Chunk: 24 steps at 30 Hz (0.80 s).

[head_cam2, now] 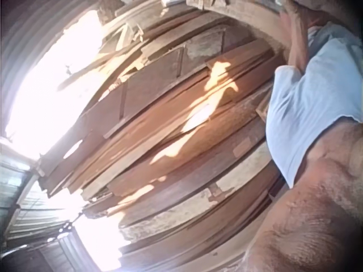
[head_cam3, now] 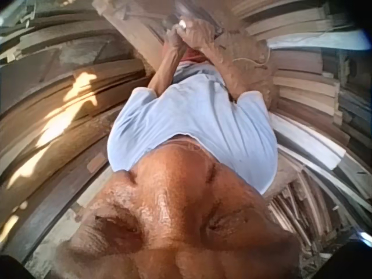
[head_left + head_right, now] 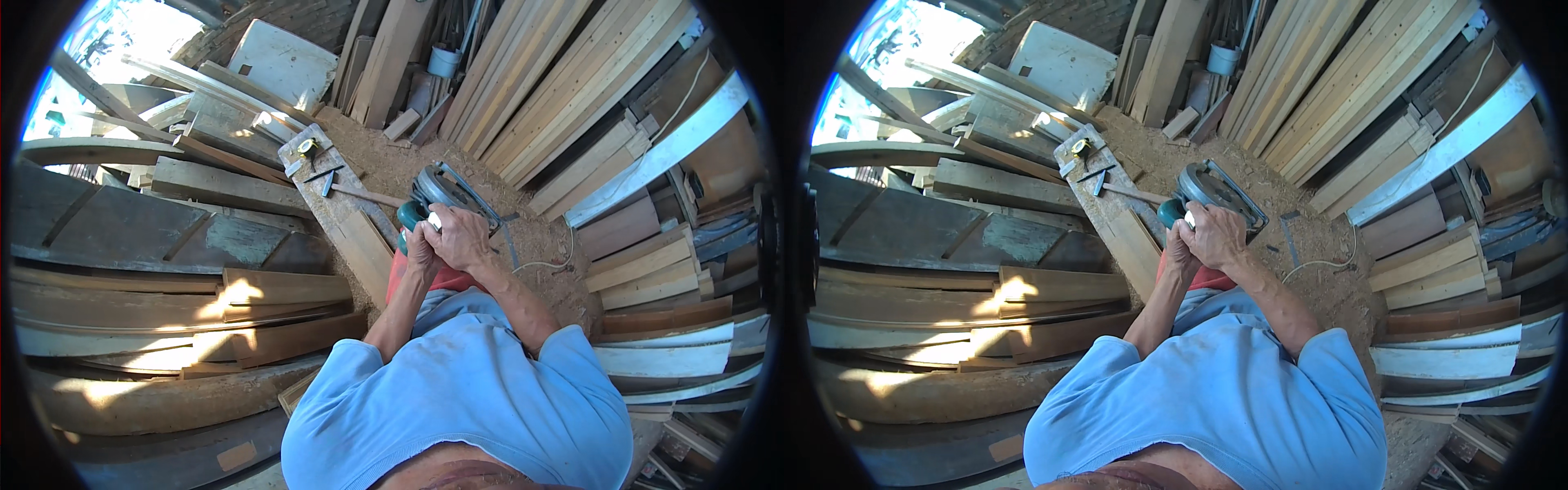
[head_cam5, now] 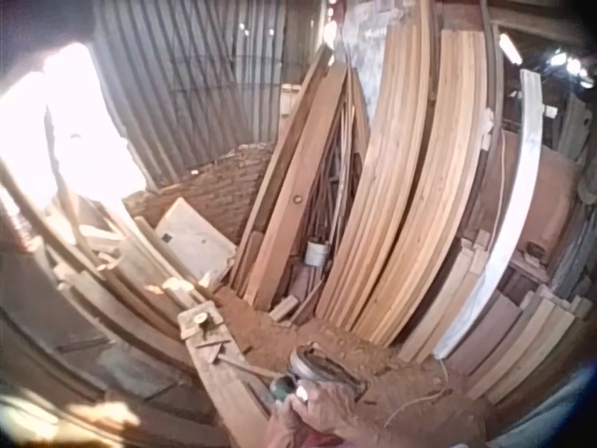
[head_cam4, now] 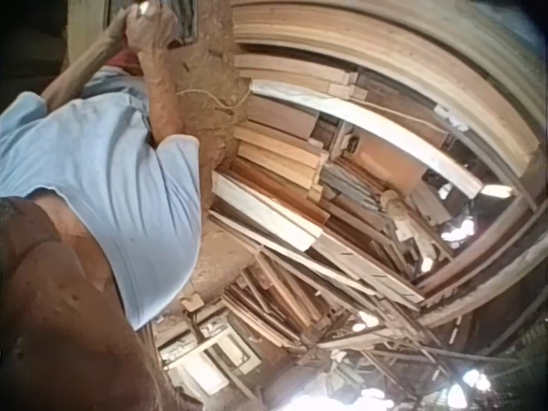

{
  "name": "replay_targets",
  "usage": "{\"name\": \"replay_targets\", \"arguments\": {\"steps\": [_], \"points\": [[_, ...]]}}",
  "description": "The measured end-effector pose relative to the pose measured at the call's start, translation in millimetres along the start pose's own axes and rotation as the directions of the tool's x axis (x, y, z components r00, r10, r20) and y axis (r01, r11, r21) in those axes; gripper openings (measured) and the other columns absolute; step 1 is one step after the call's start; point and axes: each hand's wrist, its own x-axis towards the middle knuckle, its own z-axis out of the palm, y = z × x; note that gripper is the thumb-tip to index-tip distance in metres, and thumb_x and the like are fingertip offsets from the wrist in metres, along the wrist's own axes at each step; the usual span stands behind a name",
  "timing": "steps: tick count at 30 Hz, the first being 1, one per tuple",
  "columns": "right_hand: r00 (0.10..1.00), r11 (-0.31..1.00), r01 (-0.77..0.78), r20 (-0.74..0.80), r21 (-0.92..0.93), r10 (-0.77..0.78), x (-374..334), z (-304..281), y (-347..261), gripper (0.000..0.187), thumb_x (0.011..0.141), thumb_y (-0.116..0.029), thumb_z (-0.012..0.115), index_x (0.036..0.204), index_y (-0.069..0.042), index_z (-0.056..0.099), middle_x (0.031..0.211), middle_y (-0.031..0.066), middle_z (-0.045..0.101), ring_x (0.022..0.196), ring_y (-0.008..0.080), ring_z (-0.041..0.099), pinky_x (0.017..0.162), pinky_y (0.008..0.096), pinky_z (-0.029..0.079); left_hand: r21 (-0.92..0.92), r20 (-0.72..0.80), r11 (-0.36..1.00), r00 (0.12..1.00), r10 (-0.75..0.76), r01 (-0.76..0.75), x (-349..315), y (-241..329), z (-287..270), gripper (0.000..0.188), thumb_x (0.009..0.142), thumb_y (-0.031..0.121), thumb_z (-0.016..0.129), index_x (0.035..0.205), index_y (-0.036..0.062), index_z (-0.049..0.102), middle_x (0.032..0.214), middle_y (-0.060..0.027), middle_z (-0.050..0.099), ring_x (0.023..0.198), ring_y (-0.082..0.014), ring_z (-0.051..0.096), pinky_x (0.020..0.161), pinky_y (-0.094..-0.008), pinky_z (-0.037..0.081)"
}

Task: The person measures a wooden plank with a tape measure, writes on their palm with a pen, and then uses a circular saw to make cuts on a wood piece.

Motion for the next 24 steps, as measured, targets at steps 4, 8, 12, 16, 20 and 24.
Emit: {"name": "replay_targets", "arguments": {"steps": [4, 8, 12, 16, 20, 24], "points": [[0.999, 0.992, -0.016, 0.027, -0.127, 0.02, 28.5, 9.4, -13.0, 0.037, 0.086, -0.038, 0.066, 0.096, -0.003, 0.066, 0.084, 0.0192, 0.069, 0.082, 0.0395, 0.067, 0.075, 0.0495, 0.053, -0.067, -0.017, 0.998, 1.0, -0.008, 0.007, 2.7, -6.3, 10.5, 0.036, 0.091, 0.02, 0.067, 0.121, 0.0099, 0.05, 0.109, -0.0058, 0.063, 0.097, -0.0206, 0.066, 0.085, -0.0385, 0.058], [0.999, 0.95, 0.03, -0.016, -0.31, -0.037, 62.2, 19.9, -6.7, 0.039, 0.084, -0.041, 0.06, 0.1, -0.006, 0.07, 0.096, 0.0204, 0.067, 0.098, 0.0368, 0.061, 0.091, 0.0513, 0.043, 0.109, 0.03, 0.98, 0.986, 0.164, -0.166, -9.3, -14.5, 36.0, 0.047, 0.087, 0.017, 0.07, 0.126, 0.011, 0.047, 0.117, -0.0047, 0.06, 0.103, -0.0185, 0.063, 0.087, -0.0358, 0.055], [0.976, 0.857, 0.067, 0.212, -0.511, 0.05, 68.4, 36.8, 8.8, 0.053, 0.085, -0.047, 0.059, 0.119, -0.007, 0.069, 0.127, 0.0254, 0.062, 0.117, 0.0436, 0.054, 0.105, 0.0556, 0.031, 0.26, 0.11, 0.956, 0.988, 0.11, -0.136, -9.1, -29.8, 5.3, 0.055, 0.077, 0.006, 0.068, 0.128, 0.0098, 0.046, 0.105, -0.0052, 0.061, 0.083, -0.0175, 0.064, 0.068, -0.032, 0.055], [0.902, 0.879, -0.048, 0.358, -0.474, 0.242, 64.5, 10.1, 9.4, 0.052, 0.086, -0.048, 0.059, 0.121, -0.011, 0.069, 0.128, 0.0264, 0.062, 0.127, 0.0443, 0.051, 0.109, 0.0571, 0.032, 0.381, 0.033, 0.92, 0.996, 0.086, -0.092, -27.7, -36.1, 16.6, 0.074, 0.072, 0.001, 0.063, 0.141, 0.0099, 0.036, 0.092, -0.0061, 0.058, 0.065, -0.0155, 0.058, 0.056, -0.0293, 0.049], [0.882, 0.894, -0.178, 0.337, -0.41, 0.33, 63.6, 12.4, 47.7, 0.056, 0.086, -0.048, 0.062, 0.129, -0.012, 0.064, 0.127, 0.0286, 0.062, 0.125, 0.0444, 0.054, 0.107, 0.0548, 0.039, 0.528, 0.011, 0.849, 1.0, -0.005, -0.002, -41.7, -48.6, 10.6, 0.095, 0.073, 0.0, 0.065, 0.156, 0.0134, 0.021, 0.104, -0.0094, 0.055, 0.067, -0.0157, 0.056, 0.057, -0.0292, 0.049], [0.925, 0.911, -0.25, 0.197, -0.327, 0.325, 42.4, 16.0, 58.8, 0.055, 0.085, -0.046, 0.066, 0.122, -0.006, 0.065, 0.12, 0.0278, 0.065, 0.114, 0.0437, 0.061, 0.098, 0.0514, 0.048, 0.587, 0.034, 0.809, 0.998, -0.048, 0.019, -46.1, -55.0, 8.3, 0.097, 0.073, 0.0, 0.066, 0.156, 0.0133, 0.019, 0.117, -0.0135, 0.053, 0.07, -0.0167, 0.058, 0.06, -0.0303, 0.051]]}}
